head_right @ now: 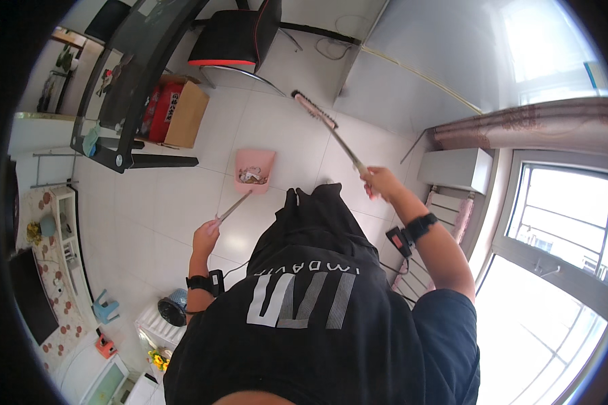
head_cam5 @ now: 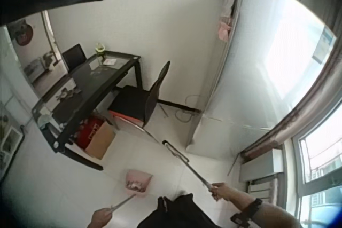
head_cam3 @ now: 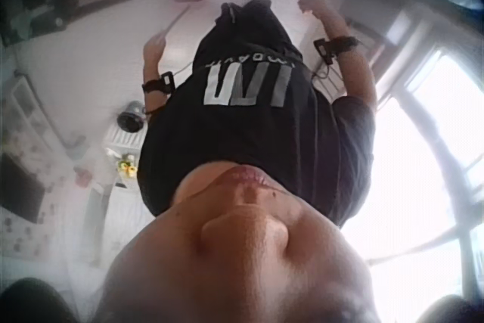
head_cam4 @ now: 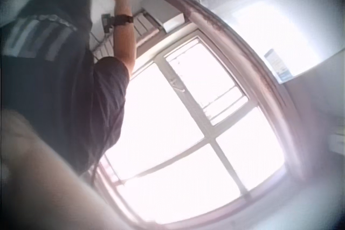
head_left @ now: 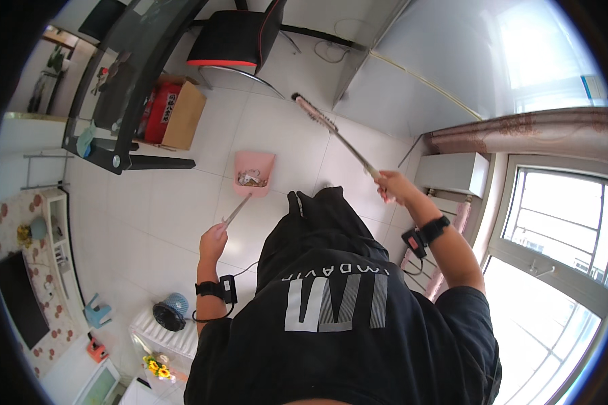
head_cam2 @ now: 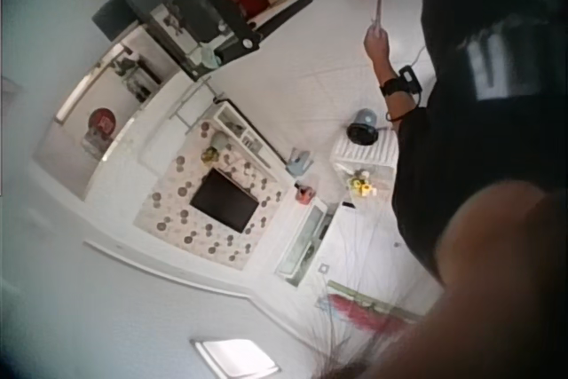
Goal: The person wipes the top of a refrigerator with a cloth, then sweeps debris from the floor into a dustpan with a broom, and finally prunes yellowed leaves from a potted plant in a sink by hand.
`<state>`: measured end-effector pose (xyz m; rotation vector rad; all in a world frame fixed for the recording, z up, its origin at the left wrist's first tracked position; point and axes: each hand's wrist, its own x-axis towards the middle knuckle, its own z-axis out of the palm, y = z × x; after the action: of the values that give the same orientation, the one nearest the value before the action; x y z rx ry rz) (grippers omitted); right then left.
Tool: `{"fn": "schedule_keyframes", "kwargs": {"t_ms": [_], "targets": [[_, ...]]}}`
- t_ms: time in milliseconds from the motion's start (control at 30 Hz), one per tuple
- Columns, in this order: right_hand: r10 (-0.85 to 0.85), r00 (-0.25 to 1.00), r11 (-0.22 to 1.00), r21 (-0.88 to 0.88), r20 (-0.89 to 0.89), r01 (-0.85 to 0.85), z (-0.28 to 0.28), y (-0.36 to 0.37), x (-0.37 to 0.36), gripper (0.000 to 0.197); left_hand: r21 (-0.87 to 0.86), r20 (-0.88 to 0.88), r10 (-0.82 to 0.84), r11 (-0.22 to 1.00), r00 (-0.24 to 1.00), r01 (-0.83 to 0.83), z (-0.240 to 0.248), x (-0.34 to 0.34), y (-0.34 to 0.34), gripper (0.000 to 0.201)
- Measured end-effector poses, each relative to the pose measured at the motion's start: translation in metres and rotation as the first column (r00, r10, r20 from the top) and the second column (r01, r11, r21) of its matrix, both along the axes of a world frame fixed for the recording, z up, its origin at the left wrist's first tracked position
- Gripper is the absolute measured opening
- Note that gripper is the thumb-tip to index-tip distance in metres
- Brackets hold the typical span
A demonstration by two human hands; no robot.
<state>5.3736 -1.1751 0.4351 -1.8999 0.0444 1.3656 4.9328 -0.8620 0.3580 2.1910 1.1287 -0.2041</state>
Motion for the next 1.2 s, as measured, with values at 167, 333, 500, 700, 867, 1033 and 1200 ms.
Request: {"fn": "schedule_keyframes", "kwargs": {"t_ms": [167, 333, 500, 700, 867, 1033, 1200], "targets": [[-0.041, 0.999, 0.999, 0.011, 0.002, 0.041, -0.026, 0.107, 0.104, 0.015, 0.069, 0.017, 0.000, 0.998, 1.000, -0.001, 0.003, 0.003, 0.001, 0.026], [0.022, 0.995, 1.000, -0.018, 0.095, -0.021, -0.051, 0.221, 0.184, 0.020, -0.011, -0.093, 0.177, 0.984, 0.980, -0.179, 0.005, 0.018, -0.002, 0.025], [0.388, 0.890, 0.922, -0.107, 0.238, -0.373, -0.116, 0.324, 0.261, 0.015, -0.055, -0.172, 0.281, 0.954, 0.944, -0.294, 0.030, 0.022, -0.006, 0.030], [0.506, 0.806, 0.858, -0.276, 0.307, -0.434, -0.181, 0.392, 0.304, 0.015, -0.203, -0.201, 0.550, 0.786, 0.811, -0.584, 0.035, 0.061, 0.002, 0.029], [0.934, -0.263, -0.063, -0.611, 0.244, -0.789, -0.208, 0.355, 0.306, 0.018, -0.158, 0.013, 0.576, 0.808, 0.817, -0.568, 0.023, 0.063, 0.011, 0.025], [0.260, 0.963, 0.937, -0.261, 0.077, -0.232, -0.144, 0.279, 0.248, 0.013, -0.201, -0.097, 0.605, 0.766, 0.790, -0.611, 0.022, 0.064, 0.031, 0.030], [0.027, 1.000, 0.978, -0.209, 0.014, -0.023, -0.042, 0.228, 0.252, 0.021, -0.229, -0.073, 0.521, 0.821, 0.850, -0.523, 0.023, 0.071, 0.060, 0.030]]}}
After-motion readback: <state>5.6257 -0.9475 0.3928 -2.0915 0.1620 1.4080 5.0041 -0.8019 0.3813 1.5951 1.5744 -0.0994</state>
